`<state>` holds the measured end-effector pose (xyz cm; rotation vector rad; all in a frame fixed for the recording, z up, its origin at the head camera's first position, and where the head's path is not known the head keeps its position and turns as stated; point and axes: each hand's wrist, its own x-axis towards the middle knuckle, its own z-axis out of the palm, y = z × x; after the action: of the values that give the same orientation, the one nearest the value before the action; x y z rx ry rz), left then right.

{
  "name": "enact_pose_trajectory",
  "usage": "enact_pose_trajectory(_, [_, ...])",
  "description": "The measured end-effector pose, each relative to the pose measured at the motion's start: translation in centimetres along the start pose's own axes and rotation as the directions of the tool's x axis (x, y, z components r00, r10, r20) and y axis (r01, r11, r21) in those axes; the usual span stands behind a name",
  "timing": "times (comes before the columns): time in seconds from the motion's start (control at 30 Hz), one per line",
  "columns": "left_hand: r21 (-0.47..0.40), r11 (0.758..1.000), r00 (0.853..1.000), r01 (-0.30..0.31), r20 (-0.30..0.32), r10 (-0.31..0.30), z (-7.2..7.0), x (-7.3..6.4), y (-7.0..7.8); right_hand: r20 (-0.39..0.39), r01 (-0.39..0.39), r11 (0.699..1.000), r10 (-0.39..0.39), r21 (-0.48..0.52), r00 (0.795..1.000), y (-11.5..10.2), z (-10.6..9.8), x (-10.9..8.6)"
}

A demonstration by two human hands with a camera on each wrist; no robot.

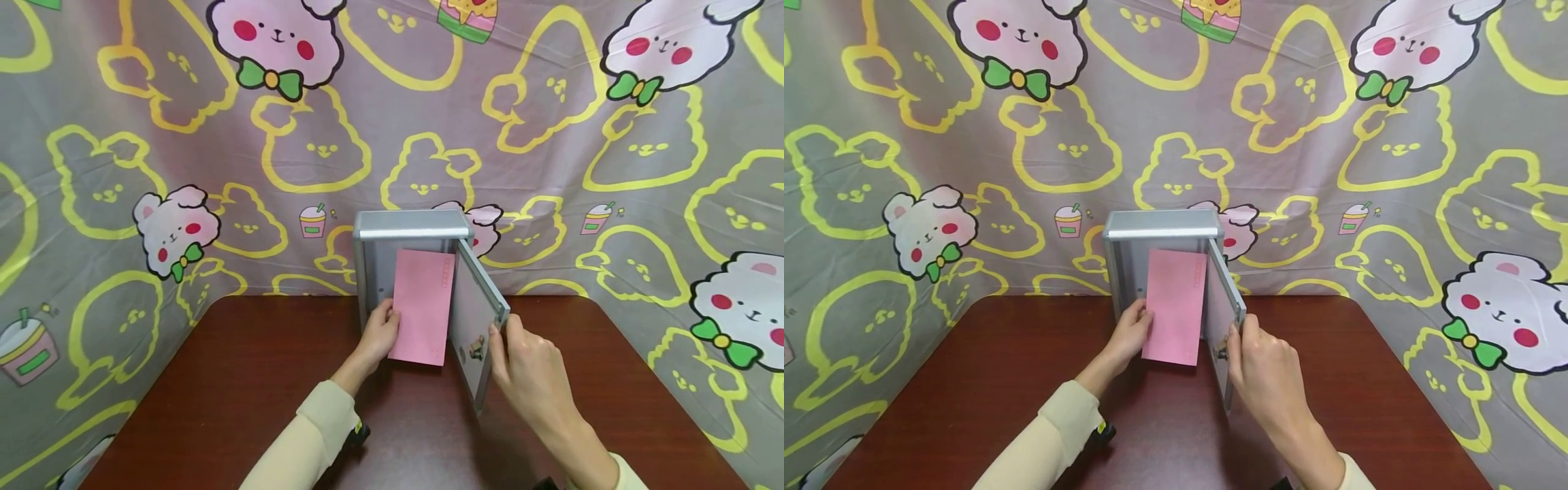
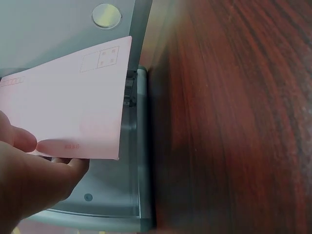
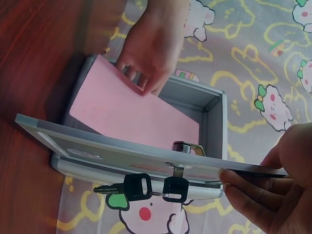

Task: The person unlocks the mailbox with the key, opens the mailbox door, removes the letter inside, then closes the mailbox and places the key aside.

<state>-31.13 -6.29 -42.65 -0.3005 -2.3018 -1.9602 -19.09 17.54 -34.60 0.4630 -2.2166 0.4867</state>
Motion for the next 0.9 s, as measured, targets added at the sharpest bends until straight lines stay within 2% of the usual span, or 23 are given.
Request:
enact_pose_trajectory(0.07, [0.0, 1.0, 1.0, 0.0, 0.006, 0.0, -0.1, -0.2, 0.2, 0.0, -0.001, 1.0, 0.001, -0.001, 1.0, 0.0, 0.0, 0.0])
enact_pose_trajectory(0.2, [-0.012, 1.0, 1.0, -0.005, 0.025, 0.005, -0.8, -1.4, 2.4, 0.002, 0.0, 1.0, 0.0, -0.003, 1.0, 0.1, -0.1, 0.1])
enact_pose_trajectory(0.27, [-0.006, 1.0, 1.0, 0.002, 0.029, -0.002, -1.1, -1.6, 2.6, 0.002, 0.0, 1.0, 0.0, -0.003, 1.0, 0.1, -0.1, 0.1])
enact_pose_trajectory(0.47, [0.029, 1.0, 1.0, -0.003, 0.025, 0.002, -1.7, -1.1, 0.1, 0.001, -0.011, 1.0, 0.011, 0.003, 1.0, 0.1, 0.0, 0.1])
enact_pose_trajectory(0.67, [0.066, 0.997, 0.999, -0.034, 0.045, 0.031, -2.8, -1.5, 0.1, -0.001, -0.017, 1.0, 0.017, 0.004, 1.0, 0.2, 0.0, 0.0])
enact_pose_trajectory(0.9, [0.119, 0.992, 0.996, -0.038, 0.085, 0.028, -4.0, -1.8, 0.3, -0.006, 0.001, 1.0, -0.001, 0.002, 1.0, 0.2, 0.3, 0.1])
